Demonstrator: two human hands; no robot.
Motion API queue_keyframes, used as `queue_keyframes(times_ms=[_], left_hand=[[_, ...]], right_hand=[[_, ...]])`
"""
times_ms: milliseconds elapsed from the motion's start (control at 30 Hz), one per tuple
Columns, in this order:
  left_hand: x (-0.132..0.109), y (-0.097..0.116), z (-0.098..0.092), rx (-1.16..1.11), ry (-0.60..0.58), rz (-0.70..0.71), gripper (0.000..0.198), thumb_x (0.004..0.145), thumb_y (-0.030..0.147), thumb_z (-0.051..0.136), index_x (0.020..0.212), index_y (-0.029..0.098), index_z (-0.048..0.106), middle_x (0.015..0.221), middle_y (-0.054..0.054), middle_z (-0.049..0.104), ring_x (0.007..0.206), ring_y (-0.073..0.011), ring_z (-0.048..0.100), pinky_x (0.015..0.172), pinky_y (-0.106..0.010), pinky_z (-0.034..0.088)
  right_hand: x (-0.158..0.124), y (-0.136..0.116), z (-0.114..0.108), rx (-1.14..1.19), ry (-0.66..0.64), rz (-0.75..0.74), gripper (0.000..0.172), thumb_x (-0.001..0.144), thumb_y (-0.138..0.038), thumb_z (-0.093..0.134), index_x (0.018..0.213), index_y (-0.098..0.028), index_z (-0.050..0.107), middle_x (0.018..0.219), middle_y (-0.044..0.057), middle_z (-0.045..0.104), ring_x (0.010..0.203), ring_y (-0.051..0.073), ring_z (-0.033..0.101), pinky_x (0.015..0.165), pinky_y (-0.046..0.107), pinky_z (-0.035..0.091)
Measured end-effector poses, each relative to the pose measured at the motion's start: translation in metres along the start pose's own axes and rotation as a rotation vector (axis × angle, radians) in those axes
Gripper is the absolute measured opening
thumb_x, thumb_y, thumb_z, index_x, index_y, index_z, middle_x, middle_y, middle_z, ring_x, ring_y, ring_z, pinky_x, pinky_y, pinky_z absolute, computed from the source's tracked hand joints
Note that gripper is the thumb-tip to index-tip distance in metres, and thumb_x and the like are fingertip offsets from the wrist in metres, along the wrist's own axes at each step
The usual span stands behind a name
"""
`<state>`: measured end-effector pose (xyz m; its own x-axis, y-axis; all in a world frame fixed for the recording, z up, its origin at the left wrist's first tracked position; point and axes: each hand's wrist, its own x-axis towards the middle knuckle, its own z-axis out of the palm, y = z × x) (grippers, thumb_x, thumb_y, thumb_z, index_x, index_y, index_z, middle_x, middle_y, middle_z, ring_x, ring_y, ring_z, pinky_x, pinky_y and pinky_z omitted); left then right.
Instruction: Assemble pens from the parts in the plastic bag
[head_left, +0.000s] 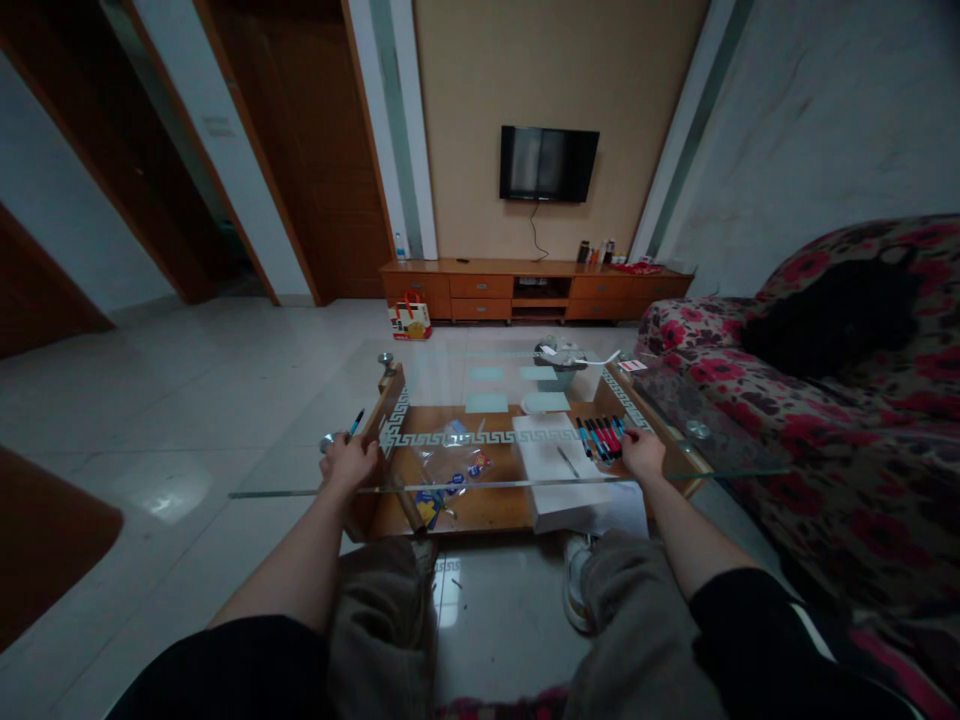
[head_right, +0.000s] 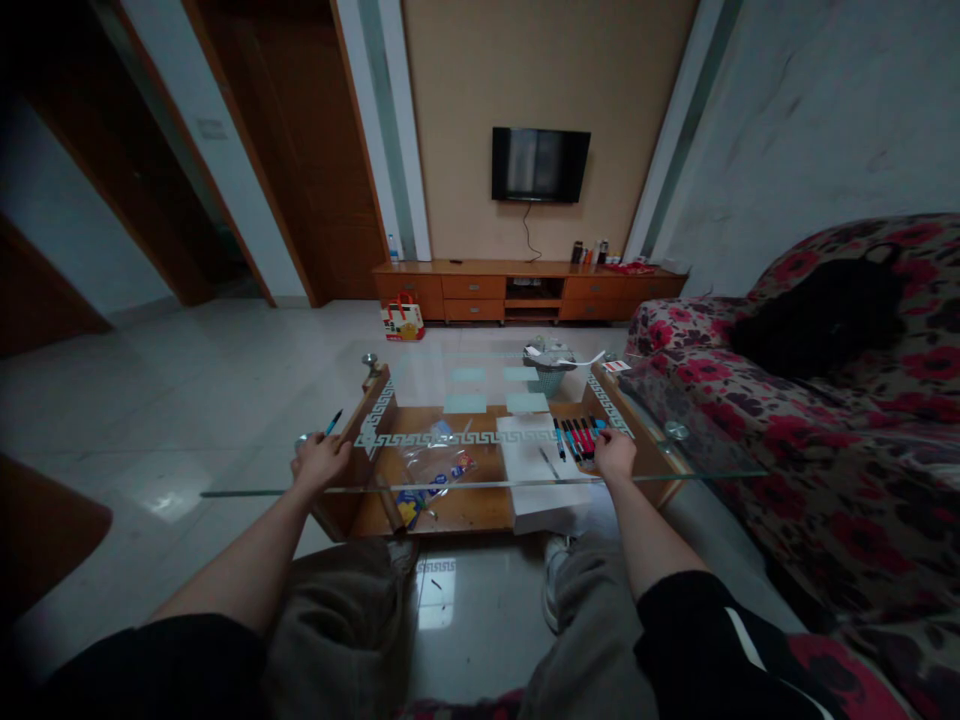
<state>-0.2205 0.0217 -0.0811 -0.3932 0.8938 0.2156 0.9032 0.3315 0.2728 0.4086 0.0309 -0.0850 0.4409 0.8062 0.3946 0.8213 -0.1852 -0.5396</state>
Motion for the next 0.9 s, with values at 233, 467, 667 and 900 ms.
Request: queue_keyframes(times_ms=[233, 467, 667, 900], left_hand=[[0.004, -0.003, 0.004, 0.009, -0.018, 0.004, 0.050, 0.088, 0.046, 0.041, 0.123, 0.018, 0.063, 0.134, -0.019, 0.050, 0.122, -0.0390, 0.043, 0.097, -0.055, 0.037], [0.003, 0.003, 0.001, 0.018, -0.037, 0.010, 0.047, 0.087, 0.042, 0.040, 0.114, 0.015, 0.067, 0.129, -0.020, 0.053, 0.117, -0.0399, 0.045, 0.094, -0.057, 0.038], [0.001, 0.006, -0.008, 0.004, -0.024, 0.015, 0.044, 0.084, 0.036, 0.043, 0.111, 0.013, 0.070, 0.122, -0.022, 0.058, 0.114, -0.0399, 0.048, 0.089, -0.051, 0.043], [0.006, 0.010, -0.016, -0.052, -0.035, 0.034, 0.034, 0.077, 0.022, 0.049, 0.099, 0.013, 0.074, 0.096, -0.017, 0.070, 0.097, -0.0327, 0.061, 0.087, -0.042, 0.046]], right_hand=[[-0.001, -0.003, 0.002, -0.028, -0.031, 0.011, 0.025, 0.081, -0.023, 0.057, 0.094, -0.014, 0.076, 0.091, 0.014, 0.075, 0.086, 0.025, 0.069, 0.085, 0.033, 0.049], [-0.002, -0.005, 0.003, -0.041, -0.055, 0.011, 0.023, 0.081, -0.022, 0.057, 0.093, -0.017, 0.076, 0.089, 0.012, 0.075, 0.085, 0.024, 0.069, 0.082, 0.032, 0.049], [-0.003, -0.008, 0.004, -0.032, -0.034, -0.016, 0.025, 0.081, -0.021, 0.054, 0.091, -0.014, 0.076, 0.089, 0.014, 0.074, 0.082, 0.025, 0.068, 0.081, 0.033, 0.049], [-0.002, -0.022, -0.007, -0.022, 0.090, -0.045, 0.032, 0.083, -0.025, 0.049, 0.096, -0.008, 0.073, 0.097, 0.020, 0.067, 0.098, 0.030, 0.059, 0.092, 0.039, 0.044]])
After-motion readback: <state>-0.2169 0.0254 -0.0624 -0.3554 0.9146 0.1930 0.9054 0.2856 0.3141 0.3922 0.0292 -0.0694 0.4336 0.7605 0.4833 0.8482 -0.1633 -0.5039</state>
